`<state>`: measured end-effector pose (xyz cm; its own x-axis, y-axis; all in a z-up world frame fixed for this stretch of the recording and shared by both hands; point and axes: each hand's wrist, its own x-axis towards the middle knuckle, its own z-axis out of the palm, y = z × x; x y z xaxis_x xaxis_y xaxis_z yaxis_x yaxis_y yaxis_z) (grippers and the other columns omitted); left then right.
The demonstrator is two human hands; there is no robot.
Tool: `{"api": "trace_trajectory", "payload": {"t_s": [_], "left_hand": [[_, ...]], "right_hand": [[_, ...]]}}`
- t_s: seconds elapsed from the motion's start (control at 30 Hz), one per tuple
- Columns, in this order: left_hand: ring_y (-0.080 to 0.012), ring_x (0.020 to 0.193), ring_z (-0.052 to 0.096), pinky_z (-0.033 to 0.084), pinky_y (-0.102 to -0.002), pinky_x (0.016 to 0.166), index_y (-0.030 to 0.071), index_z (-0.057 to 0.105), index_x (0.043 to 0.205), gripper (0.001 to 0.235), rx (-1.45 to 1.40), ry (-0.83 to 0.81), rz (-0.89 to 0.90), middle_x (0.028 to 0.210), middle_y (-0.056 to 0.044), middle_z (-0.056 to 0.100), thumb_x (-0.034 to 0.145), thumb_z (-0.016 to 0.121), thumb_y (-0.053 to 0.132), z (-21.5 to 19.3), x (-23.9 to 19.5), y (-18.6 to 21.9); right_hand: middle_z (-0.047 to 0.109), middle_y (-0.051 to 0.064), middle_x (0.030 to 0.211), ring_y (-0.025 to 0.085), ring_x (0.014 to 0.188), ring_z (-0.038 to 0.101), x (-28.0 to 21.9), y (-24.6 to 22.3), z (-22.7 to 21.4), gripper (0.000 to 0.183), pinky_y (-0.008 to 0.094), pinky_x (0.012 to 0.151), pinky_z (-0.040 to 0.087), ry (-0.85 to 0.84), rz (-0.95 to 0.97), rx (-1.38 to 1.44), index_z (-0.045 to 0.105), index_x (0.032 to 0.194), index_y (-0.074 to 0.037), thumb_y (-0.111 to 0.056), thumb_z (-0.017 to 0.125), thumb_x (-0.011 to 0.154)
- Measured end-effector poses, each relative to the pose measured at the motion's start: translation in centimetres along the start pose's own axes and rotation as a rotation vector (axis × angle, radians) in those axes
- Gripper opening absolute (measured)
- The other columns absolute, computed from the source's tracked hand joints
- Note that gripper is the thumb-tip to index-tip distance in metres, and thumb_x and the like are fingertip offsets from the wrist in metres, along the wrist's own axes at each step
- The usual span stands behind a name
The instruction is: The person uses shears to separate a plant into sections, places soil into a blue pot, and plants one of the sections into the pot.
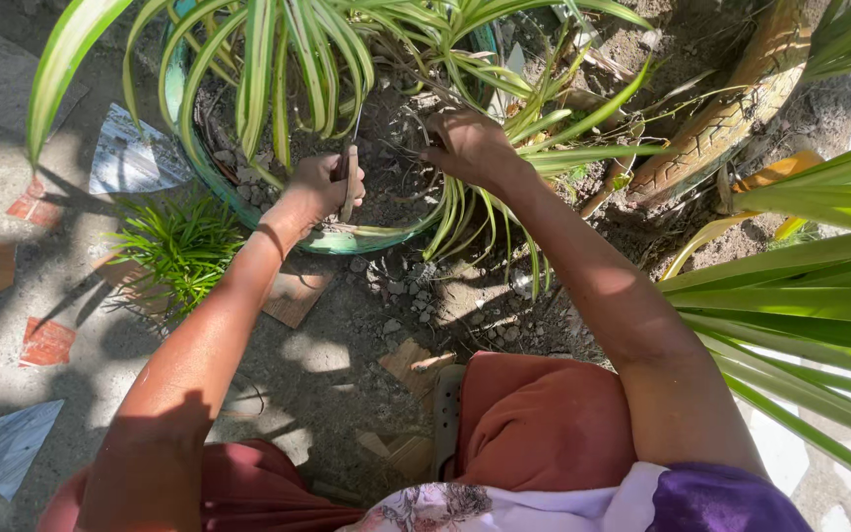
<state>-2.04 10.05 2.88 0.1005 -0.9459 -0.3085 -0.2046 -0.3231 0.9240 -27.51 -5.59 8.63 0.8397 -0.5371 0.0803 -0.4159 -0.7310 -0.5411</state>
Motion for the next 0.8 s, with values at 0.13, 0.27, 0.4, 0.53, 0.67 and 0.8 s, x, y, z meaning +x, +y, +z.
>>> {"api": "trace_trajectory", "payload": {"t_s": [0.13,0.27,0.4,0.53,0.67,0.8], "left_hand": [[-0.0130,0.084,0.073,0.059,-0.027,0.077,0.002,0.075,0.102,0.032,-0.035,0.163,0.332,0.092,-0.004,0.077,0.080,0.087,0.021,0.5,-2.1,2.5],[-0.0125,0.074,0.069,0.056,-0.027,0.067,0.000,0.076,0.099,0.028,-0.234,0.150,0.247,0.085,-0.006,0.074,0.085,0.088,0.022,2.1,-3.9,5.4],[-0.0151,0.061,0.068,0.051,-0.029,0.054,0.000,0.076,0.095,0.020,-0.438,0.128,0.097,0.077,-0.008,0.073,0.085,0.079,0.017,2.4,-5.2,6.7],[-0.0153,0.062,0.068,0.054,-0.028,0.053,0.003,0.075,0.090,0.012,-0.602,0.385,0.097,0.076,-0.004,0.072,0.088,0.071,0.014,3.1,-4.1,5.9],[-0.0225,0.070,0.059,0.046,-0.036,0.059,-0.004,0.067,0.096,0.018,-0.484,0.437,-0.004,0.080,-0.010,0.063,0.093,0.077,0.010,2.7,-4.1,3.9],[-0.0203,0.086,0.067,0.055,-0.034,0.072,-0.004,0.063,0.114,0.025,-0.201,0.339,0.634,0.096,-0.010,0.068,0.102,0.065,0.018,3.3,-7.2,2.7]], "right_hand": [[0.068,0.021,0.111,0.036,0.099,0.067,-0.7,-5.5,-3.6,0.048,0.046,0.088,0.054,-0.232,-0.028,-0.152,0.065,0.126,-0.003,-0.041,0.071,0.097],[0.073,0.014,0.109,0.029,0.095,0.071,0.4,-11.8,-4.6,0.037,0.043,0.089,0.061,-0.474,0.256,-0.240,0.067,0.121,-0.011,-0.040,0.069,0.098],[0.069,0.014,0.112,0.027,0.092,0.068,0.0,-13.7,-4.9,0.046,0.045,0.083,0.057,-0.247,-0.039,-0.111,0.068,0.120,-0.008,-0.032,0.082,0.084],[0.074,0.008,0.116,0.023,0.106,0.072,-0.8,-15.3,-8.4,0.029,0.038,0.094,0.060,0.126,-0.490,-0.139,0.070,0.116,-0.017,-0.038,0.070,0.095],[0.078,0.002,0.108,0.015,0.092,0.077,-4.2,-16.6,-6.5,0.032,0.035,0.085,0.066,-0.534,-0.046,0.374,0.075,0.118,-0.017,-0.041,0.062,0.101],[0.072,0.008,0.110,0.019,0.097,0.073,-7.8,-15.0,-2.5,0.042,0.038,0.088,0.063,-0.513,0.270,0.524,0.054,0.139,-0.014,-0.036,0.057,0.103]]}}
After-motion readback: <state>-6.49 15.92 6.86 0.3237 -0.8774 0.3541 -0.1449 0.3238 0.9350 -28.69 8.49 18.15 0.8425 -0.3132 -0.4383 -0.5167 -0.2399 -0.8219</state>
